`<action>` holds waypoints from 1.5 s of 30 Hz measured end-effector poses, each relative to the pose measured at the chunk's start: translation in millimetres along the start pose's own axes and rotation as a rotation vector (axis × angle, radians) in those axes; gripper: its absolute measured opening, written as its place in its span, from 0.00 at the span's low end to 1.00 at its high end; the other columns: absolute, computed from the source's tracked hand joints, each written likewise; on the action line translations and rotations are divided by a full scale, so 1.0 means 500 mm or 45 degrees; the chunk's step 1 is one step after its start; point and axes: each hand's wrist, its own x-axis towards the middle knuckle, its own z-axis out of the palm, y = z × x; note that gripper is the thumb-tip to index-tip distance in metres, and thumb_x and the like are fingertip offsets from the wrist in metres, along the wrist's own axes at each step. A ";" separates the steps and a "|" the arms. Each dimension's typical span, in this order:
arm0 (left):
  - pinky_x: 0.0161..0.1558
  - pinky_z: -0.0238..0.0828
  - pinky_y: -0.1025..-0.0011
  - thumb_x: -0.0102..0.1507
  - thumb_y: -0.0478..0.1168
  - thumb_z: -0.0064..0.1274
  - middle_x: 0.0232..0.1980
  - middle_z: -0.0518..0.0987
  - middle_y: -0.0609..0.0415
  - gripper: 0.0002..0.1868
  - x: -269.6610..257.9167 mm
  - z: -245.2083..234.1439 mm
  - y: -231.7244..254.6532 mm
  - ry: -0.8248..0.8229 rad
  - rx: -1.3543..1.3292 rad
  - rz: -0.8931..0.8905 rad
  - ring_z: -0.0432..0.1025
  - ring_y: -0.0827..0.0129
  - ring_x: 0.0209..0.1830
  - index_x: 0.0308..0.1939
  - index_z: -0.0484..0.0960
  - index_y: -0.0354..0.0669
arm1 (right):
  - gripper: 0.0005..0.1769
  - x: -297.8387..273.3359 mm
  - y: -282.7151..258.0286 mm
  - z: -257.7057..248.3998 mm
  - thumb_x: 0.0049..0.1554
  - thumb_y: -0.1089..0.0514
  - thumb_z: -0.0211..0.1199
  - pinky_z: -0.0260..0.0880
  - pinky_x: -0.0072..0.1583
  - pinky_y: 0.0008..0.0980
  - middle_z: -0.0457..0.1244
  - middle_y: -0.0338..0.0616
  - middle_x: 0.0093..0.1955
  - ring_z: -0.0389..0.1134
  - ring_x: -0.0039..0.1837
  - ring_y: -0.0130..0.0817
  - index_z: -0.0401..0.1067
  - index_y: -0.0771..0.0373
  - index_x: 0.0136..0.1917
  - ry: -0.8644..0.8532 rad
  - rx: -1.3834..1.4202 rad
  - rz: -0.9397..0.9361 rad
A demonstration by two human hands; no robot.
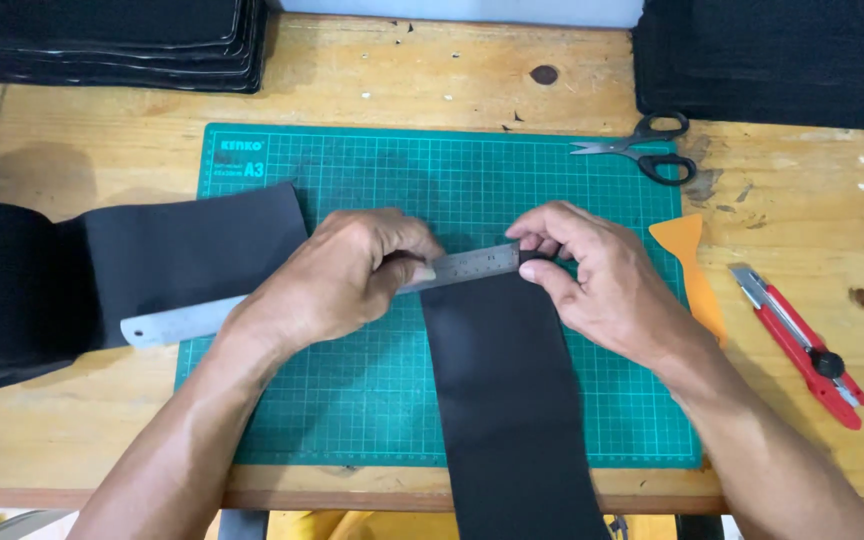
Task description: Measuring and cutting black fabric strips using a ruler and utility knife
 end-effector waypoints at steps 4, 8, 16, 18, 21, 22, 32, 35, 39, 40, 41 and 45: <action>0.42 0.78 0.56 0.63 0.26 0.51 0.36 0.83 0.41 0.10 -0.003 -0.006 0.004 0.025 0.006 0.057 0.81 0.48 0.39 0.42 0.87 0.38 | 0.14 -0.002 0.028 0.015 0.53 0.70 0.69 0.74 0.50 0.37 0.69 0.44 0.42 0.74 0.47 0.41 0.75 0.60 0.51 0.092 -0.001 -0.005; 0.41 0.78 0.59 0.63 0.25 0.50 0.35 0.83 0.44 0.12 -0.002 -0.002 0.001 0.043 0.016 0.083 0.80 0.51 0.37 0.42 0.88 0.38 | 0.14 -0.003 0.033 0.024 0.53 0.71 0.70 0.74 0.50 0.34 0.70 0.42 0.41 0.74 0.46 0.38 0.76 0.59 0.51 0.180 0.016 -0.004; 0.39 0.78 0.59 0.61 0.26 0.52 0.32 0.82 0.45 0.09 -0.004 -0.007 0.003 0.071 0.047 0.083 0.81 0.52 0.35 0.38 0.85 0.41 | 0.13 0.000 0.030 0.024 0.52 0.71 0.70 0.74 0.50 0.32 0.70 0.43 0.40 0.73 0.46 0.37 0.76 0.60 0.50 0.203 0.026 0.027; 0.40 0.78 0.62 0.61 0.24 0.51 0.32 0.82 0.48 0.11 -0.002 -0.009 0.000 0.085 0.028 0.108 0.81 0.56 0.35 0.38 0.86 0.42 | 0.13 0.000 0.030 0.023 0.53 0.71 0.69 0.74 0.50 0.32 0.70 0.43 0.40 0.73 0.46 0.37 0.76 0.60 0.50 0.195 0.022 0.025; 0.39 0.78 0.61 0.62 0.24 0.51 0.31 0.82 0.48 0.11 -0.003 -0.008 -0.002 0.088 -0.008 0.120 0.81 0.55 0.35 0.38 0.86 0.42 | 0.13 0.001 0.023 0.021 0.53 0.72 0.68 0.74 0.50 0.34 0.70 0.46 0.40 0.73 0.46 0.40 0.76 0.62 0.50 0.195 0.011 0.003; 0.39 0.78 0.61 0.62 0.24 0.51 0.31 0.82 0.48 0.11 -0.003 -0.008 -0.001 0.092 -0.009 0.121 0.81 0.55 0.35 0.38 0.86 0.42 | 0.13 0.002 0.025 0.021 0.53 0.72 0.68 0.74 0.50 0.34 0.70 0.46 0.40 0.73 0.46 0.40 0.76 0.62 0.50 0.194 0.009 0.000; 0.38 0.75 0.59 0.66 0.27 0.49 0.33 0.79 0.47 0.10 0.010 -0.002 -0.024 0.204 0.043 0.199 0.77 0.54 0.34 0.42 0.84 0.45 | 0.13 0.001 0.022 0.023 0.53 0.72 0.69 0.74 0.49 0.34 0.70 0.47 0.41 0.73 0.45 0.39 0.76 0.62 0.51 0.212 0.029 0.004; 0.37 0.75 0.61 0.65 0.28 0.53 0.33 0.79 0.47 0.08 0.019 0.003 -0.034 0.283 -0.015 0.248 0.77 0.55 0.33 0.42 0.85 0.43 | 0.13 0.000 0.022 0.024 0.53 0.72 0.70 0.74 0.49 0.33 0.70 0.46 0.40 0.73 0.45 0.39 0.76 0.62 0.51 0.213 0.023 0.006; 0.37 0.75 0.62 0.63 0.31 0.60 0.33 0.80 0.49 0.07 0.010 -0.011 -0.019 0.276 -0.098 0.300 0.78 0.59 0.33 0.42 0.86 0.46 | 0.13 -0.002 0.033 0.024 0.53 0.71 0.70 0.74 0.49 0.34 0.70 0.47 0.41 0.73 0.45 0.40 0.75 0.63 0.51 0.227 0.034 0.011; 0.37 0.75 0.62 0.63 0.31 0.60 0.33 0.80 0.49 0.07 0.009 -0.010 -0.017 0.275 -0.097 0.300 0.78 0.59 0.33 0.42 0.86 0.46 | 0.13 -0.001 0.033 0.023 0.53 0.71 0.70 0.74 0.49 0.34 0.70 0.47 0.41 0.73 0.45 0.40 0.75 0.63 0.51 0.227 0.035 0.011; 0.36 0.75 0.61 0.62 0.29 0.60 0.32 0.80 0.47 0.06 0.008 -0.008 -0.014 0.234 -0.099 0.296 0.78 0.56 0.33 0.41 0.85 0.44 | 0.13 -0.001 0.033 0.022 0.53 0.71 0.70 0.74 0.49 0.34 0.70 0.47 0.41 0.73 0.45 0.40 0.75 0.63 0.51 0.227 0.044 0.012; 0.35 0.74 0.65 0.60 0.26 0.58 0.30 0.79 0.49 0.09 0.014 0.004 -0.024 0.225 -0.089 0.186 0.76 0.61 0.30 0.37 0.87 0.45 | 0.13 -0.001 0.033 0.023 0.52 0.70 0.71 0.74 0.49 0.33 0.70 0.46 0.41 0.73 0.45 0.37 0.76 0.62 0.51 0.222 0.050 0.017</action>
